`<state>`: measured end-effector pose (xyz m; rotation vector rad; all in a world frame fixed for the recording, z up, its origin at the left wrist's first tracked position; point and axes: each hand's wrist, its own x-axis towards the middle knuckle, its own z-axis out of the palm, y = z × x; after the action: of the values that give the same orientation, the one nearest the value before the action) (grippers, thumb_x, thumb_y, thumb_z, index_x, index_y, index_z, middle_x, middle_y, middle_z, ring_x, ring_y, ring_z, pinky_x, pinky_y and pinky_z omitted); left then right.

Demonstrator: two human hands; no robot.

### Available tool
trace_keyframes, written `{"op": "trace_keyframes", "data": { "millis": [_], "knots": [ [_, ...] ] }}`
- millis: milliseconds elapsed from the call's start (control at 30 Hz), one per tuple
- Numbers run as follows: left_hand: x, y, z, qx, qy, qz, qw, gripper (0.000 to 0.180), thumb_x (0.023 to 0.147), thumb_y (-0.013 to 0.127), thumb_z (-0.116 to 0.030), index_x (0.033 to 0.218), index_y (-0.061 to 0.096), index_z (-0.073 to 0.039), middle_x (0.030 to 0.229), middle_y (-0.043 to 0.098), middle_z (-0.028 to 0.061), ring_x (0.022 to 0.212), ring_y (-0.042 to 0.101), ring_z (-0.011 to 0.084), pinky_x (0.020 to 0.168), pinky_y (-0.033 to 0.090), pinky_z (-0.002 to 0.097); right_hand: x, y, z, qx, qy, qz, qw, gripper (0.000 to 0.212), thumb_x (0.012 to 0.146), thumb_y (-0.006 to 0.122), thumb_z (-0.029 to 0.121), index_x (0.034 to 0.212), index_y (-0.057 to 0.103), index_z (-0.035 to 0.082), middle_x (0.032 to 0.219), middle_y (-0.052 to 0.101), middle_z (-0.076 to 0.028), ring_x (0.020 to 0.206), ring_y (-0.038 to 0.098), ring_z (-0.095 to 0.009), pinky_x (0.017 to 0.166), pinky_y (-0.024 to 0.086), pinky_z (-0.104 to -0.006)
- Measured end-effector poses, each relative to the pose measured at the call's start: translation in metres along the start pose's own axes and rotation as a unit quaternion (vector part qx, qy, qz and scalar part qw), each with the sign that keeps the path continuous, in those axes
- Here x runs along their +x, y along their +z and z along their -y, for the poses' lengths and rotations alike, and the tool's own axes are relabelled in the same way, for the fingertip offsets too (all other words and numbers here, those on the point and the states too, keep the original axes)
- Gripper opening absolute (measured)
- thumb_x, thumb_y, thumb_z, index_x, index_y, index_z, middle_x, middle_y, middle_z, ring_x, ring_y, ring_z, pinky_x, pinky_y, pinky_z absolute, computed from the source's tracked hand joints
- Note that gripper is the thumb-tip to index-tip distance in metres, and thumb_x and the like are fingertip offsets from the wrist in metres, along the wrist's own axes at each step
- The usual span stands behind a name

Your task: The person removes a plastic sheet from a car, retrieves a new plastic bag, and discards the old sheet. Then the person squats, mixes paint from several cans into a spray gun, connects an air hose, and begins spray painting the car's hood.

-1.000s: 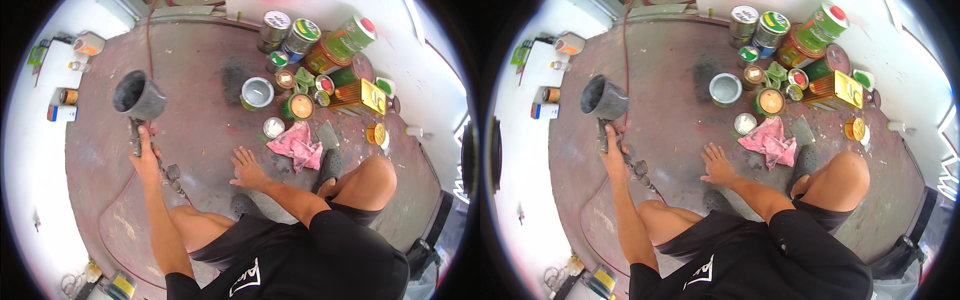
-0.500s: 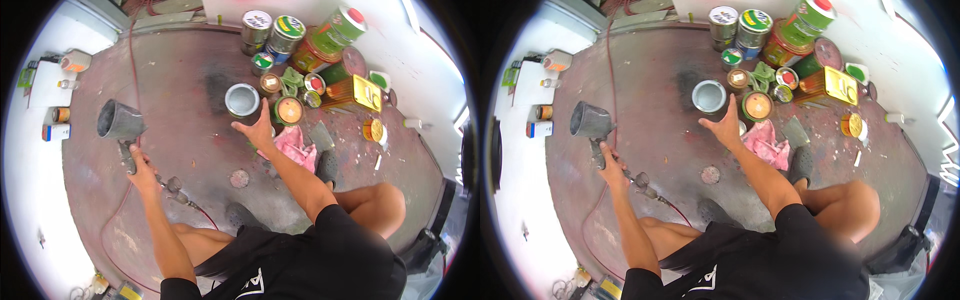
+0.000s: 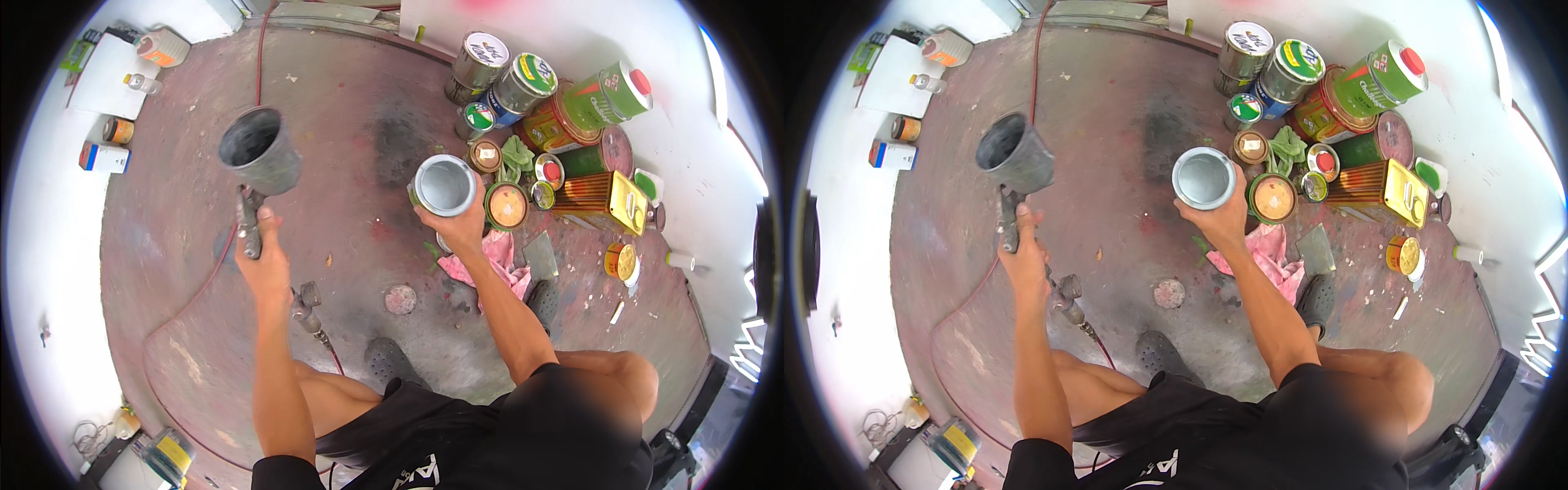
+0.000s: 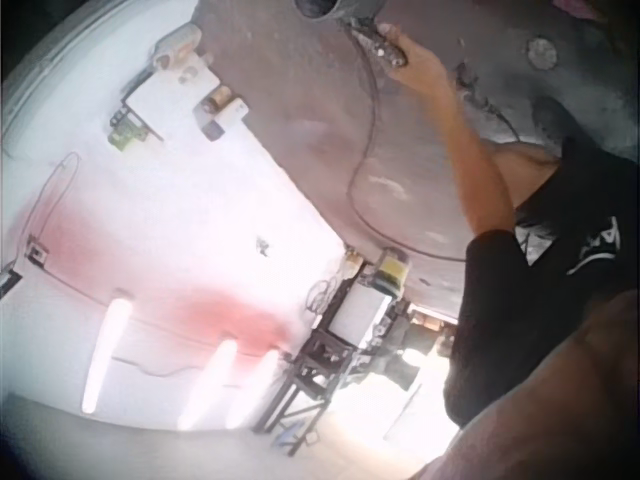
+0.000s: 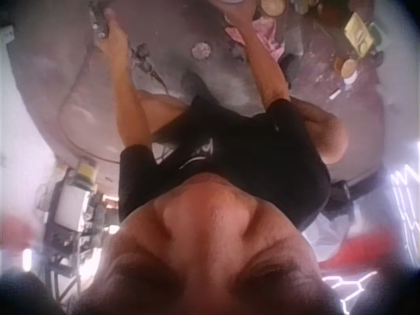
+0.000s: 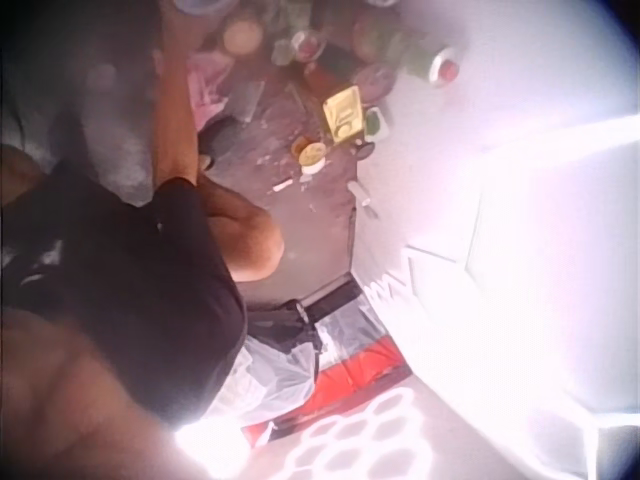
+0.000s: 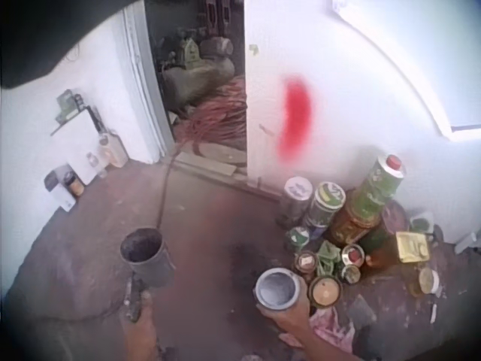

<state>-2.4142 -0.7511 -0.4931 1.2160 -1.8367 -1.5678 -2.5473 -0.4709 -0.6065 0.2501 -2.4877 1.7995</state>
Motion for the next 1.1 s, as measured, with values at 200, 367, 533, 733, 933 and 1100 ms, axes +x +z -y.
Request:
{"op": "trace_keyframes", "data": {
  "millis": [200, 367, 533, 733, 933, 1100],
  "knots": [
    [-0.01, 0.022, -0.008, 0.054, 0.056, 0.037, 0.996, 0.041, 0.105, 0.073, -0.042, 0.104, 0.07, -0.001, 0.083, 0.061, -0.0005, 0.072, 0.051, 0.0109, 0.068, 0.045, 0.0326, -0.011, -0.014, 0.049, 0.003, -0.017, 0.046, 0.999, 0.109, 0.063, 0.102, 0.024, 0.151, 0.042, 0.0, 0.14, 0.062, -0.015, 0.129, 0.063, -0.028, 0.111, 0.05, -0.0404],
    [-0.021, 0.032, -0.002, 0.061, 0.117, 0.03, 0.991, 0.033, 0.105, 0.074, -0.034, 0.095, 0.063, -0.004, 0.076, 0.052, -0.0033, 0.073, 0.046, 0.0083, 0.066, 0.042, 0.0302, -0.028, -0.029, 0.077, 0.009, -0.025, 0.074, 0.997, 0.114, 0.063, 0.102, 0.023, 0.153, 0.037, -0.001, 0.141, 0.061, -0.015, 0.132, 0.061, -0.028, 0.113, 0.048, -0.0411],
    [-0.03, 0.026, 0.006, 0.005, 0.068, 0.066, 0.996, 0.033, 0.106, 0.073, -0.025, 0.087, 0.054, -0.006, 0.076, 0.049, -0.0062, 0.075, 0.045, 0.0048, 0.065, 0.039, 0.0271, -0.045, -0.039, 0.087, 0.028, -0.004, 0.092, 0.995, 0.112, 0.064, 0.101, 0.018, 0.153, 0.036, -0.001, 0.142, 0.059, -0.016, 0.133, 0.06, -0.027, 0.113, 0.047, -0.0417],
    [-0.025, 0.021, 0.019, -0.028, 0.164, 0.061, 0.984, 0.024, 0.105, 0.071, -0.015, 0.09, 0.056, -0.005, 0.076, 0.05, -0.0067, 0.073, 0.044, 0.0044, 0.063, 0.036, 0.0269, -0.043, -0.048, 0.1, -0.031, -0.018, 0.1, 0.994, 0.114, 0.062, 0.102, 0.016, 0.153, 0.035, 0.0, 0.141, 0.058, -0.015, 0.131, 0.061, -0.027, 0.113, 0.048, -0.0412],
    [-0.024, 0.02, 0.021, 0.014, 0.137, 0.067, 0.988, 0.028, 0.103, 0.075, -0.023, 0.09, 0.058, -0.005, 0.072, 0.048, -0.0023, 0.067, 0.042, 0.0078, 0.06, 0.038, 0.0313, -0.058, -0.041, 0.104, 0.017, 0.024, 0.151, 0.988, 0.112, 0.061, 0.102, 0.021, 0.152, 0.04, 0.0, 0.139, 0.059, -0.013, 0.129, 0.062, -0.026, 0.111, 0.049, -0.0407],
    [-0.027, 0.024, 0.019, -0.001, 0.065, 0.049, 0.997, 0.029, 0.103, 0.075, -0.027, 0.093, 0.061, -0.004, 0.071, 0.05, -0.0014, 0.066, 0.043, 0.0091, 0.06, 0.039, 0.0327, -0.053, -0.041, 0.097, -0.046, -0.004, 0.12, 0.992, 0.111, 0.063, 0.102, 0.025, 0.152, 0.04, 0.0, 0.138, 0.062, -0.013, 0.13, 0.062, -0.028, 0.112, 0.049, -0.0408]
  ]
}}
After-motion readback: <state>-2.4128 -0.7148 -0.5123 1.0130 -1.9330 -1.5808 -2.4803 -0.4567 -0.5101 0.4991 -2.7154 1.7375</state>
